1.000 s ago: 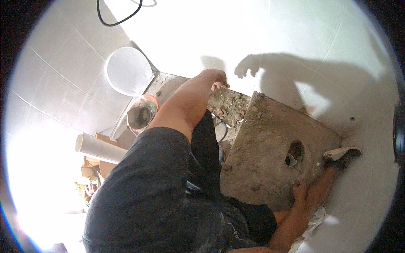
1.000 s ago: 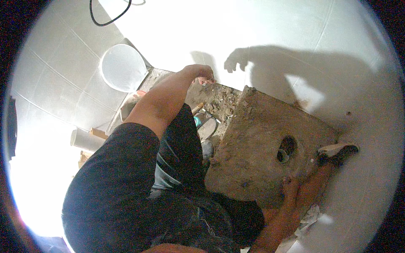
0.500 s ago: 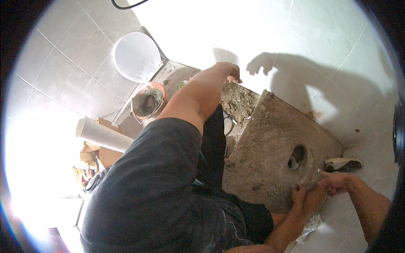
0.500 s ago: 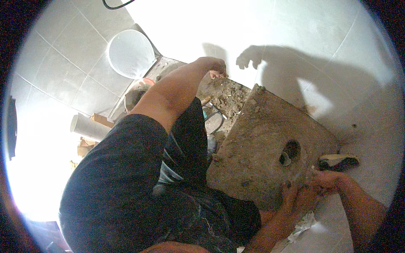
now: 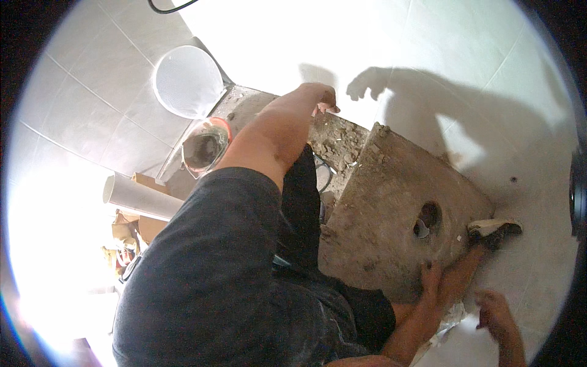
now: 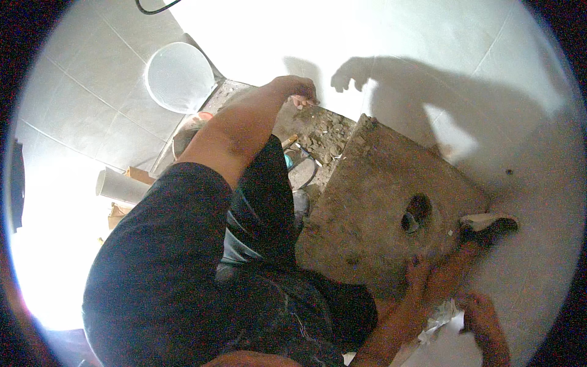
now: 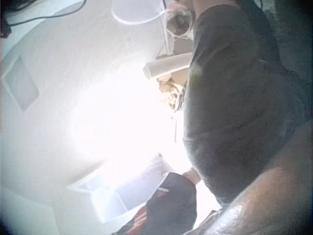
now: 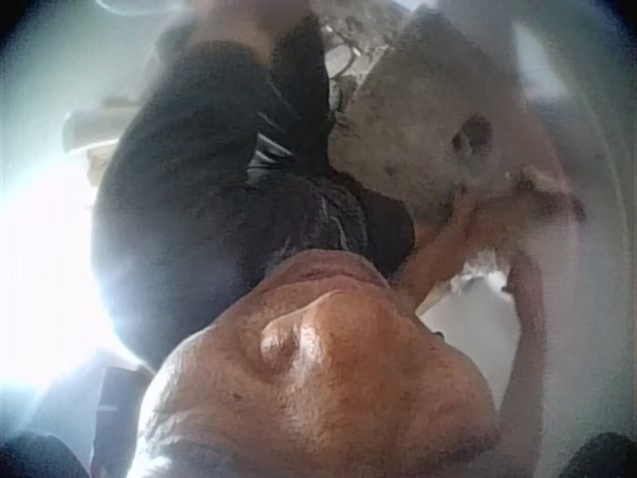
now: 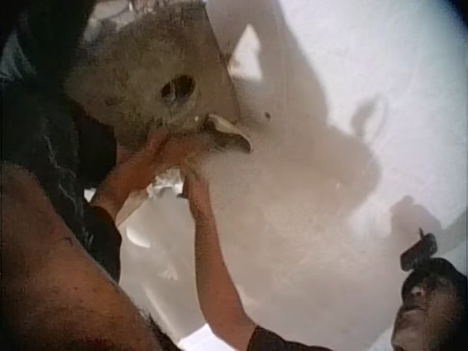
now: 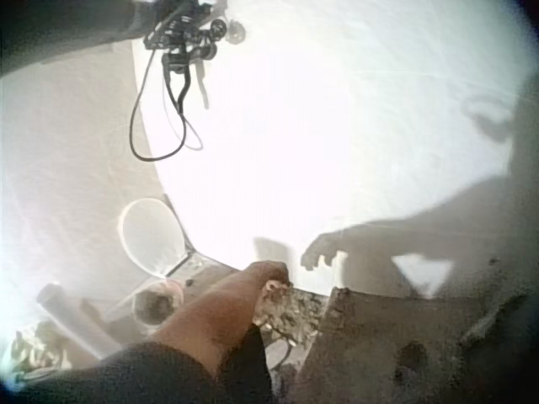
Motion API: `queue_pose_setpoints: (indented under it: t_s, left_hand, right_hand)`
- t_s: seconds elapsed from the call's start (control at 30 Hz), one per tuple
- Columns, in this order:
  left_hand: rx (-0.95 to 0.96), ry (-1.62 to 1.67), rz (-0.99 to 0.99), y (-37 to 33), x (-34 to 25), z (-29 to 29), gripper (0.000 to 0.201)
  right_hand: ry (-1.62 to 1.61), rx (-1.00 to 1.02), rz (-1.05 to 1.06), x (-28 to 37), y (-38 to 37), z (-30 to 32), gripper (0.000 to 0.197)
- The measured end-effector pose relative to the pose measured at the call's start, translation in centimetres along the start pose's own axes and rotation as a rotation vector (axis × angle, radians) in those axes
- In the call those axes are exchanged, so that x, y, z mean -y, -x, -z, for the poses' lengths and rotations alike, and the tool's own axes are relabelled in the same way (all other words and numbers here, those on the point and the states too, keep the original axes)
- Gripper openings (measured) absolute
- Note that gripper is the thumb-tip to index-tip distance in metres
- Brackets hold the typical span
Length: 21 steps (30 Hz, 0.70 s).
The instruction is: The person clears debris from a floor drain opening by hand and using a hammer and chisel. They then pick up an angle grinder.
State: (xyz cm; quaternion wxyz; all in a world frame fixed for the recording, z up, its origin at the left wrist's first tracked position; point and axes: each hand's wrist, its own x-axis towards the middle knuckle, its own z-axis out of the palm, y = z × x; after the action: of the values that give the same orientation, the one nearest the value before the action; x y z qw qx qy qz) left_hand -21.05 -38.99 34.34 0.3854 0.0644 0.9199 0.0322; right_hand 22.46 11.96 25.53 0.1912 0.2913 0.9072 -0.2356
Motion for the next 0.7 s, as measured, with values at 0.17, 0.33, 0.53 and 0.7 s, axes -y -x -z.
queue_pose_setpoints:
  t_s: [0.17,0.33,0.53,0.7]
  left_hand:
    - [-0.085,0.015,-0.070,1.8,-0.1,-0.4,0.055]
    - [-0.115,0.049,-0.072,-0.3,1.8,-0.1,0.044]
    - [-0.096,0.116,-0.098,-2.3,2.3,-0.2,0.045]
    - [-0.064,0.186,-0.198,-0.7,-1.1,-0.4,0.042]
  right_hand:
    - [0.081,-0.204,0.223,-5.7,-4.3,-12.5,0.051]
    - [0.098,-0.308,0.292,-4.9,-5.2,-14.4,0.041]
    - [-0.006,-0.259,0.210,-5.0,-4.9,-14.3,0.039]
    - [0.093,-0.286,0.168,-3.6,-2.6,-12.4,0.038]
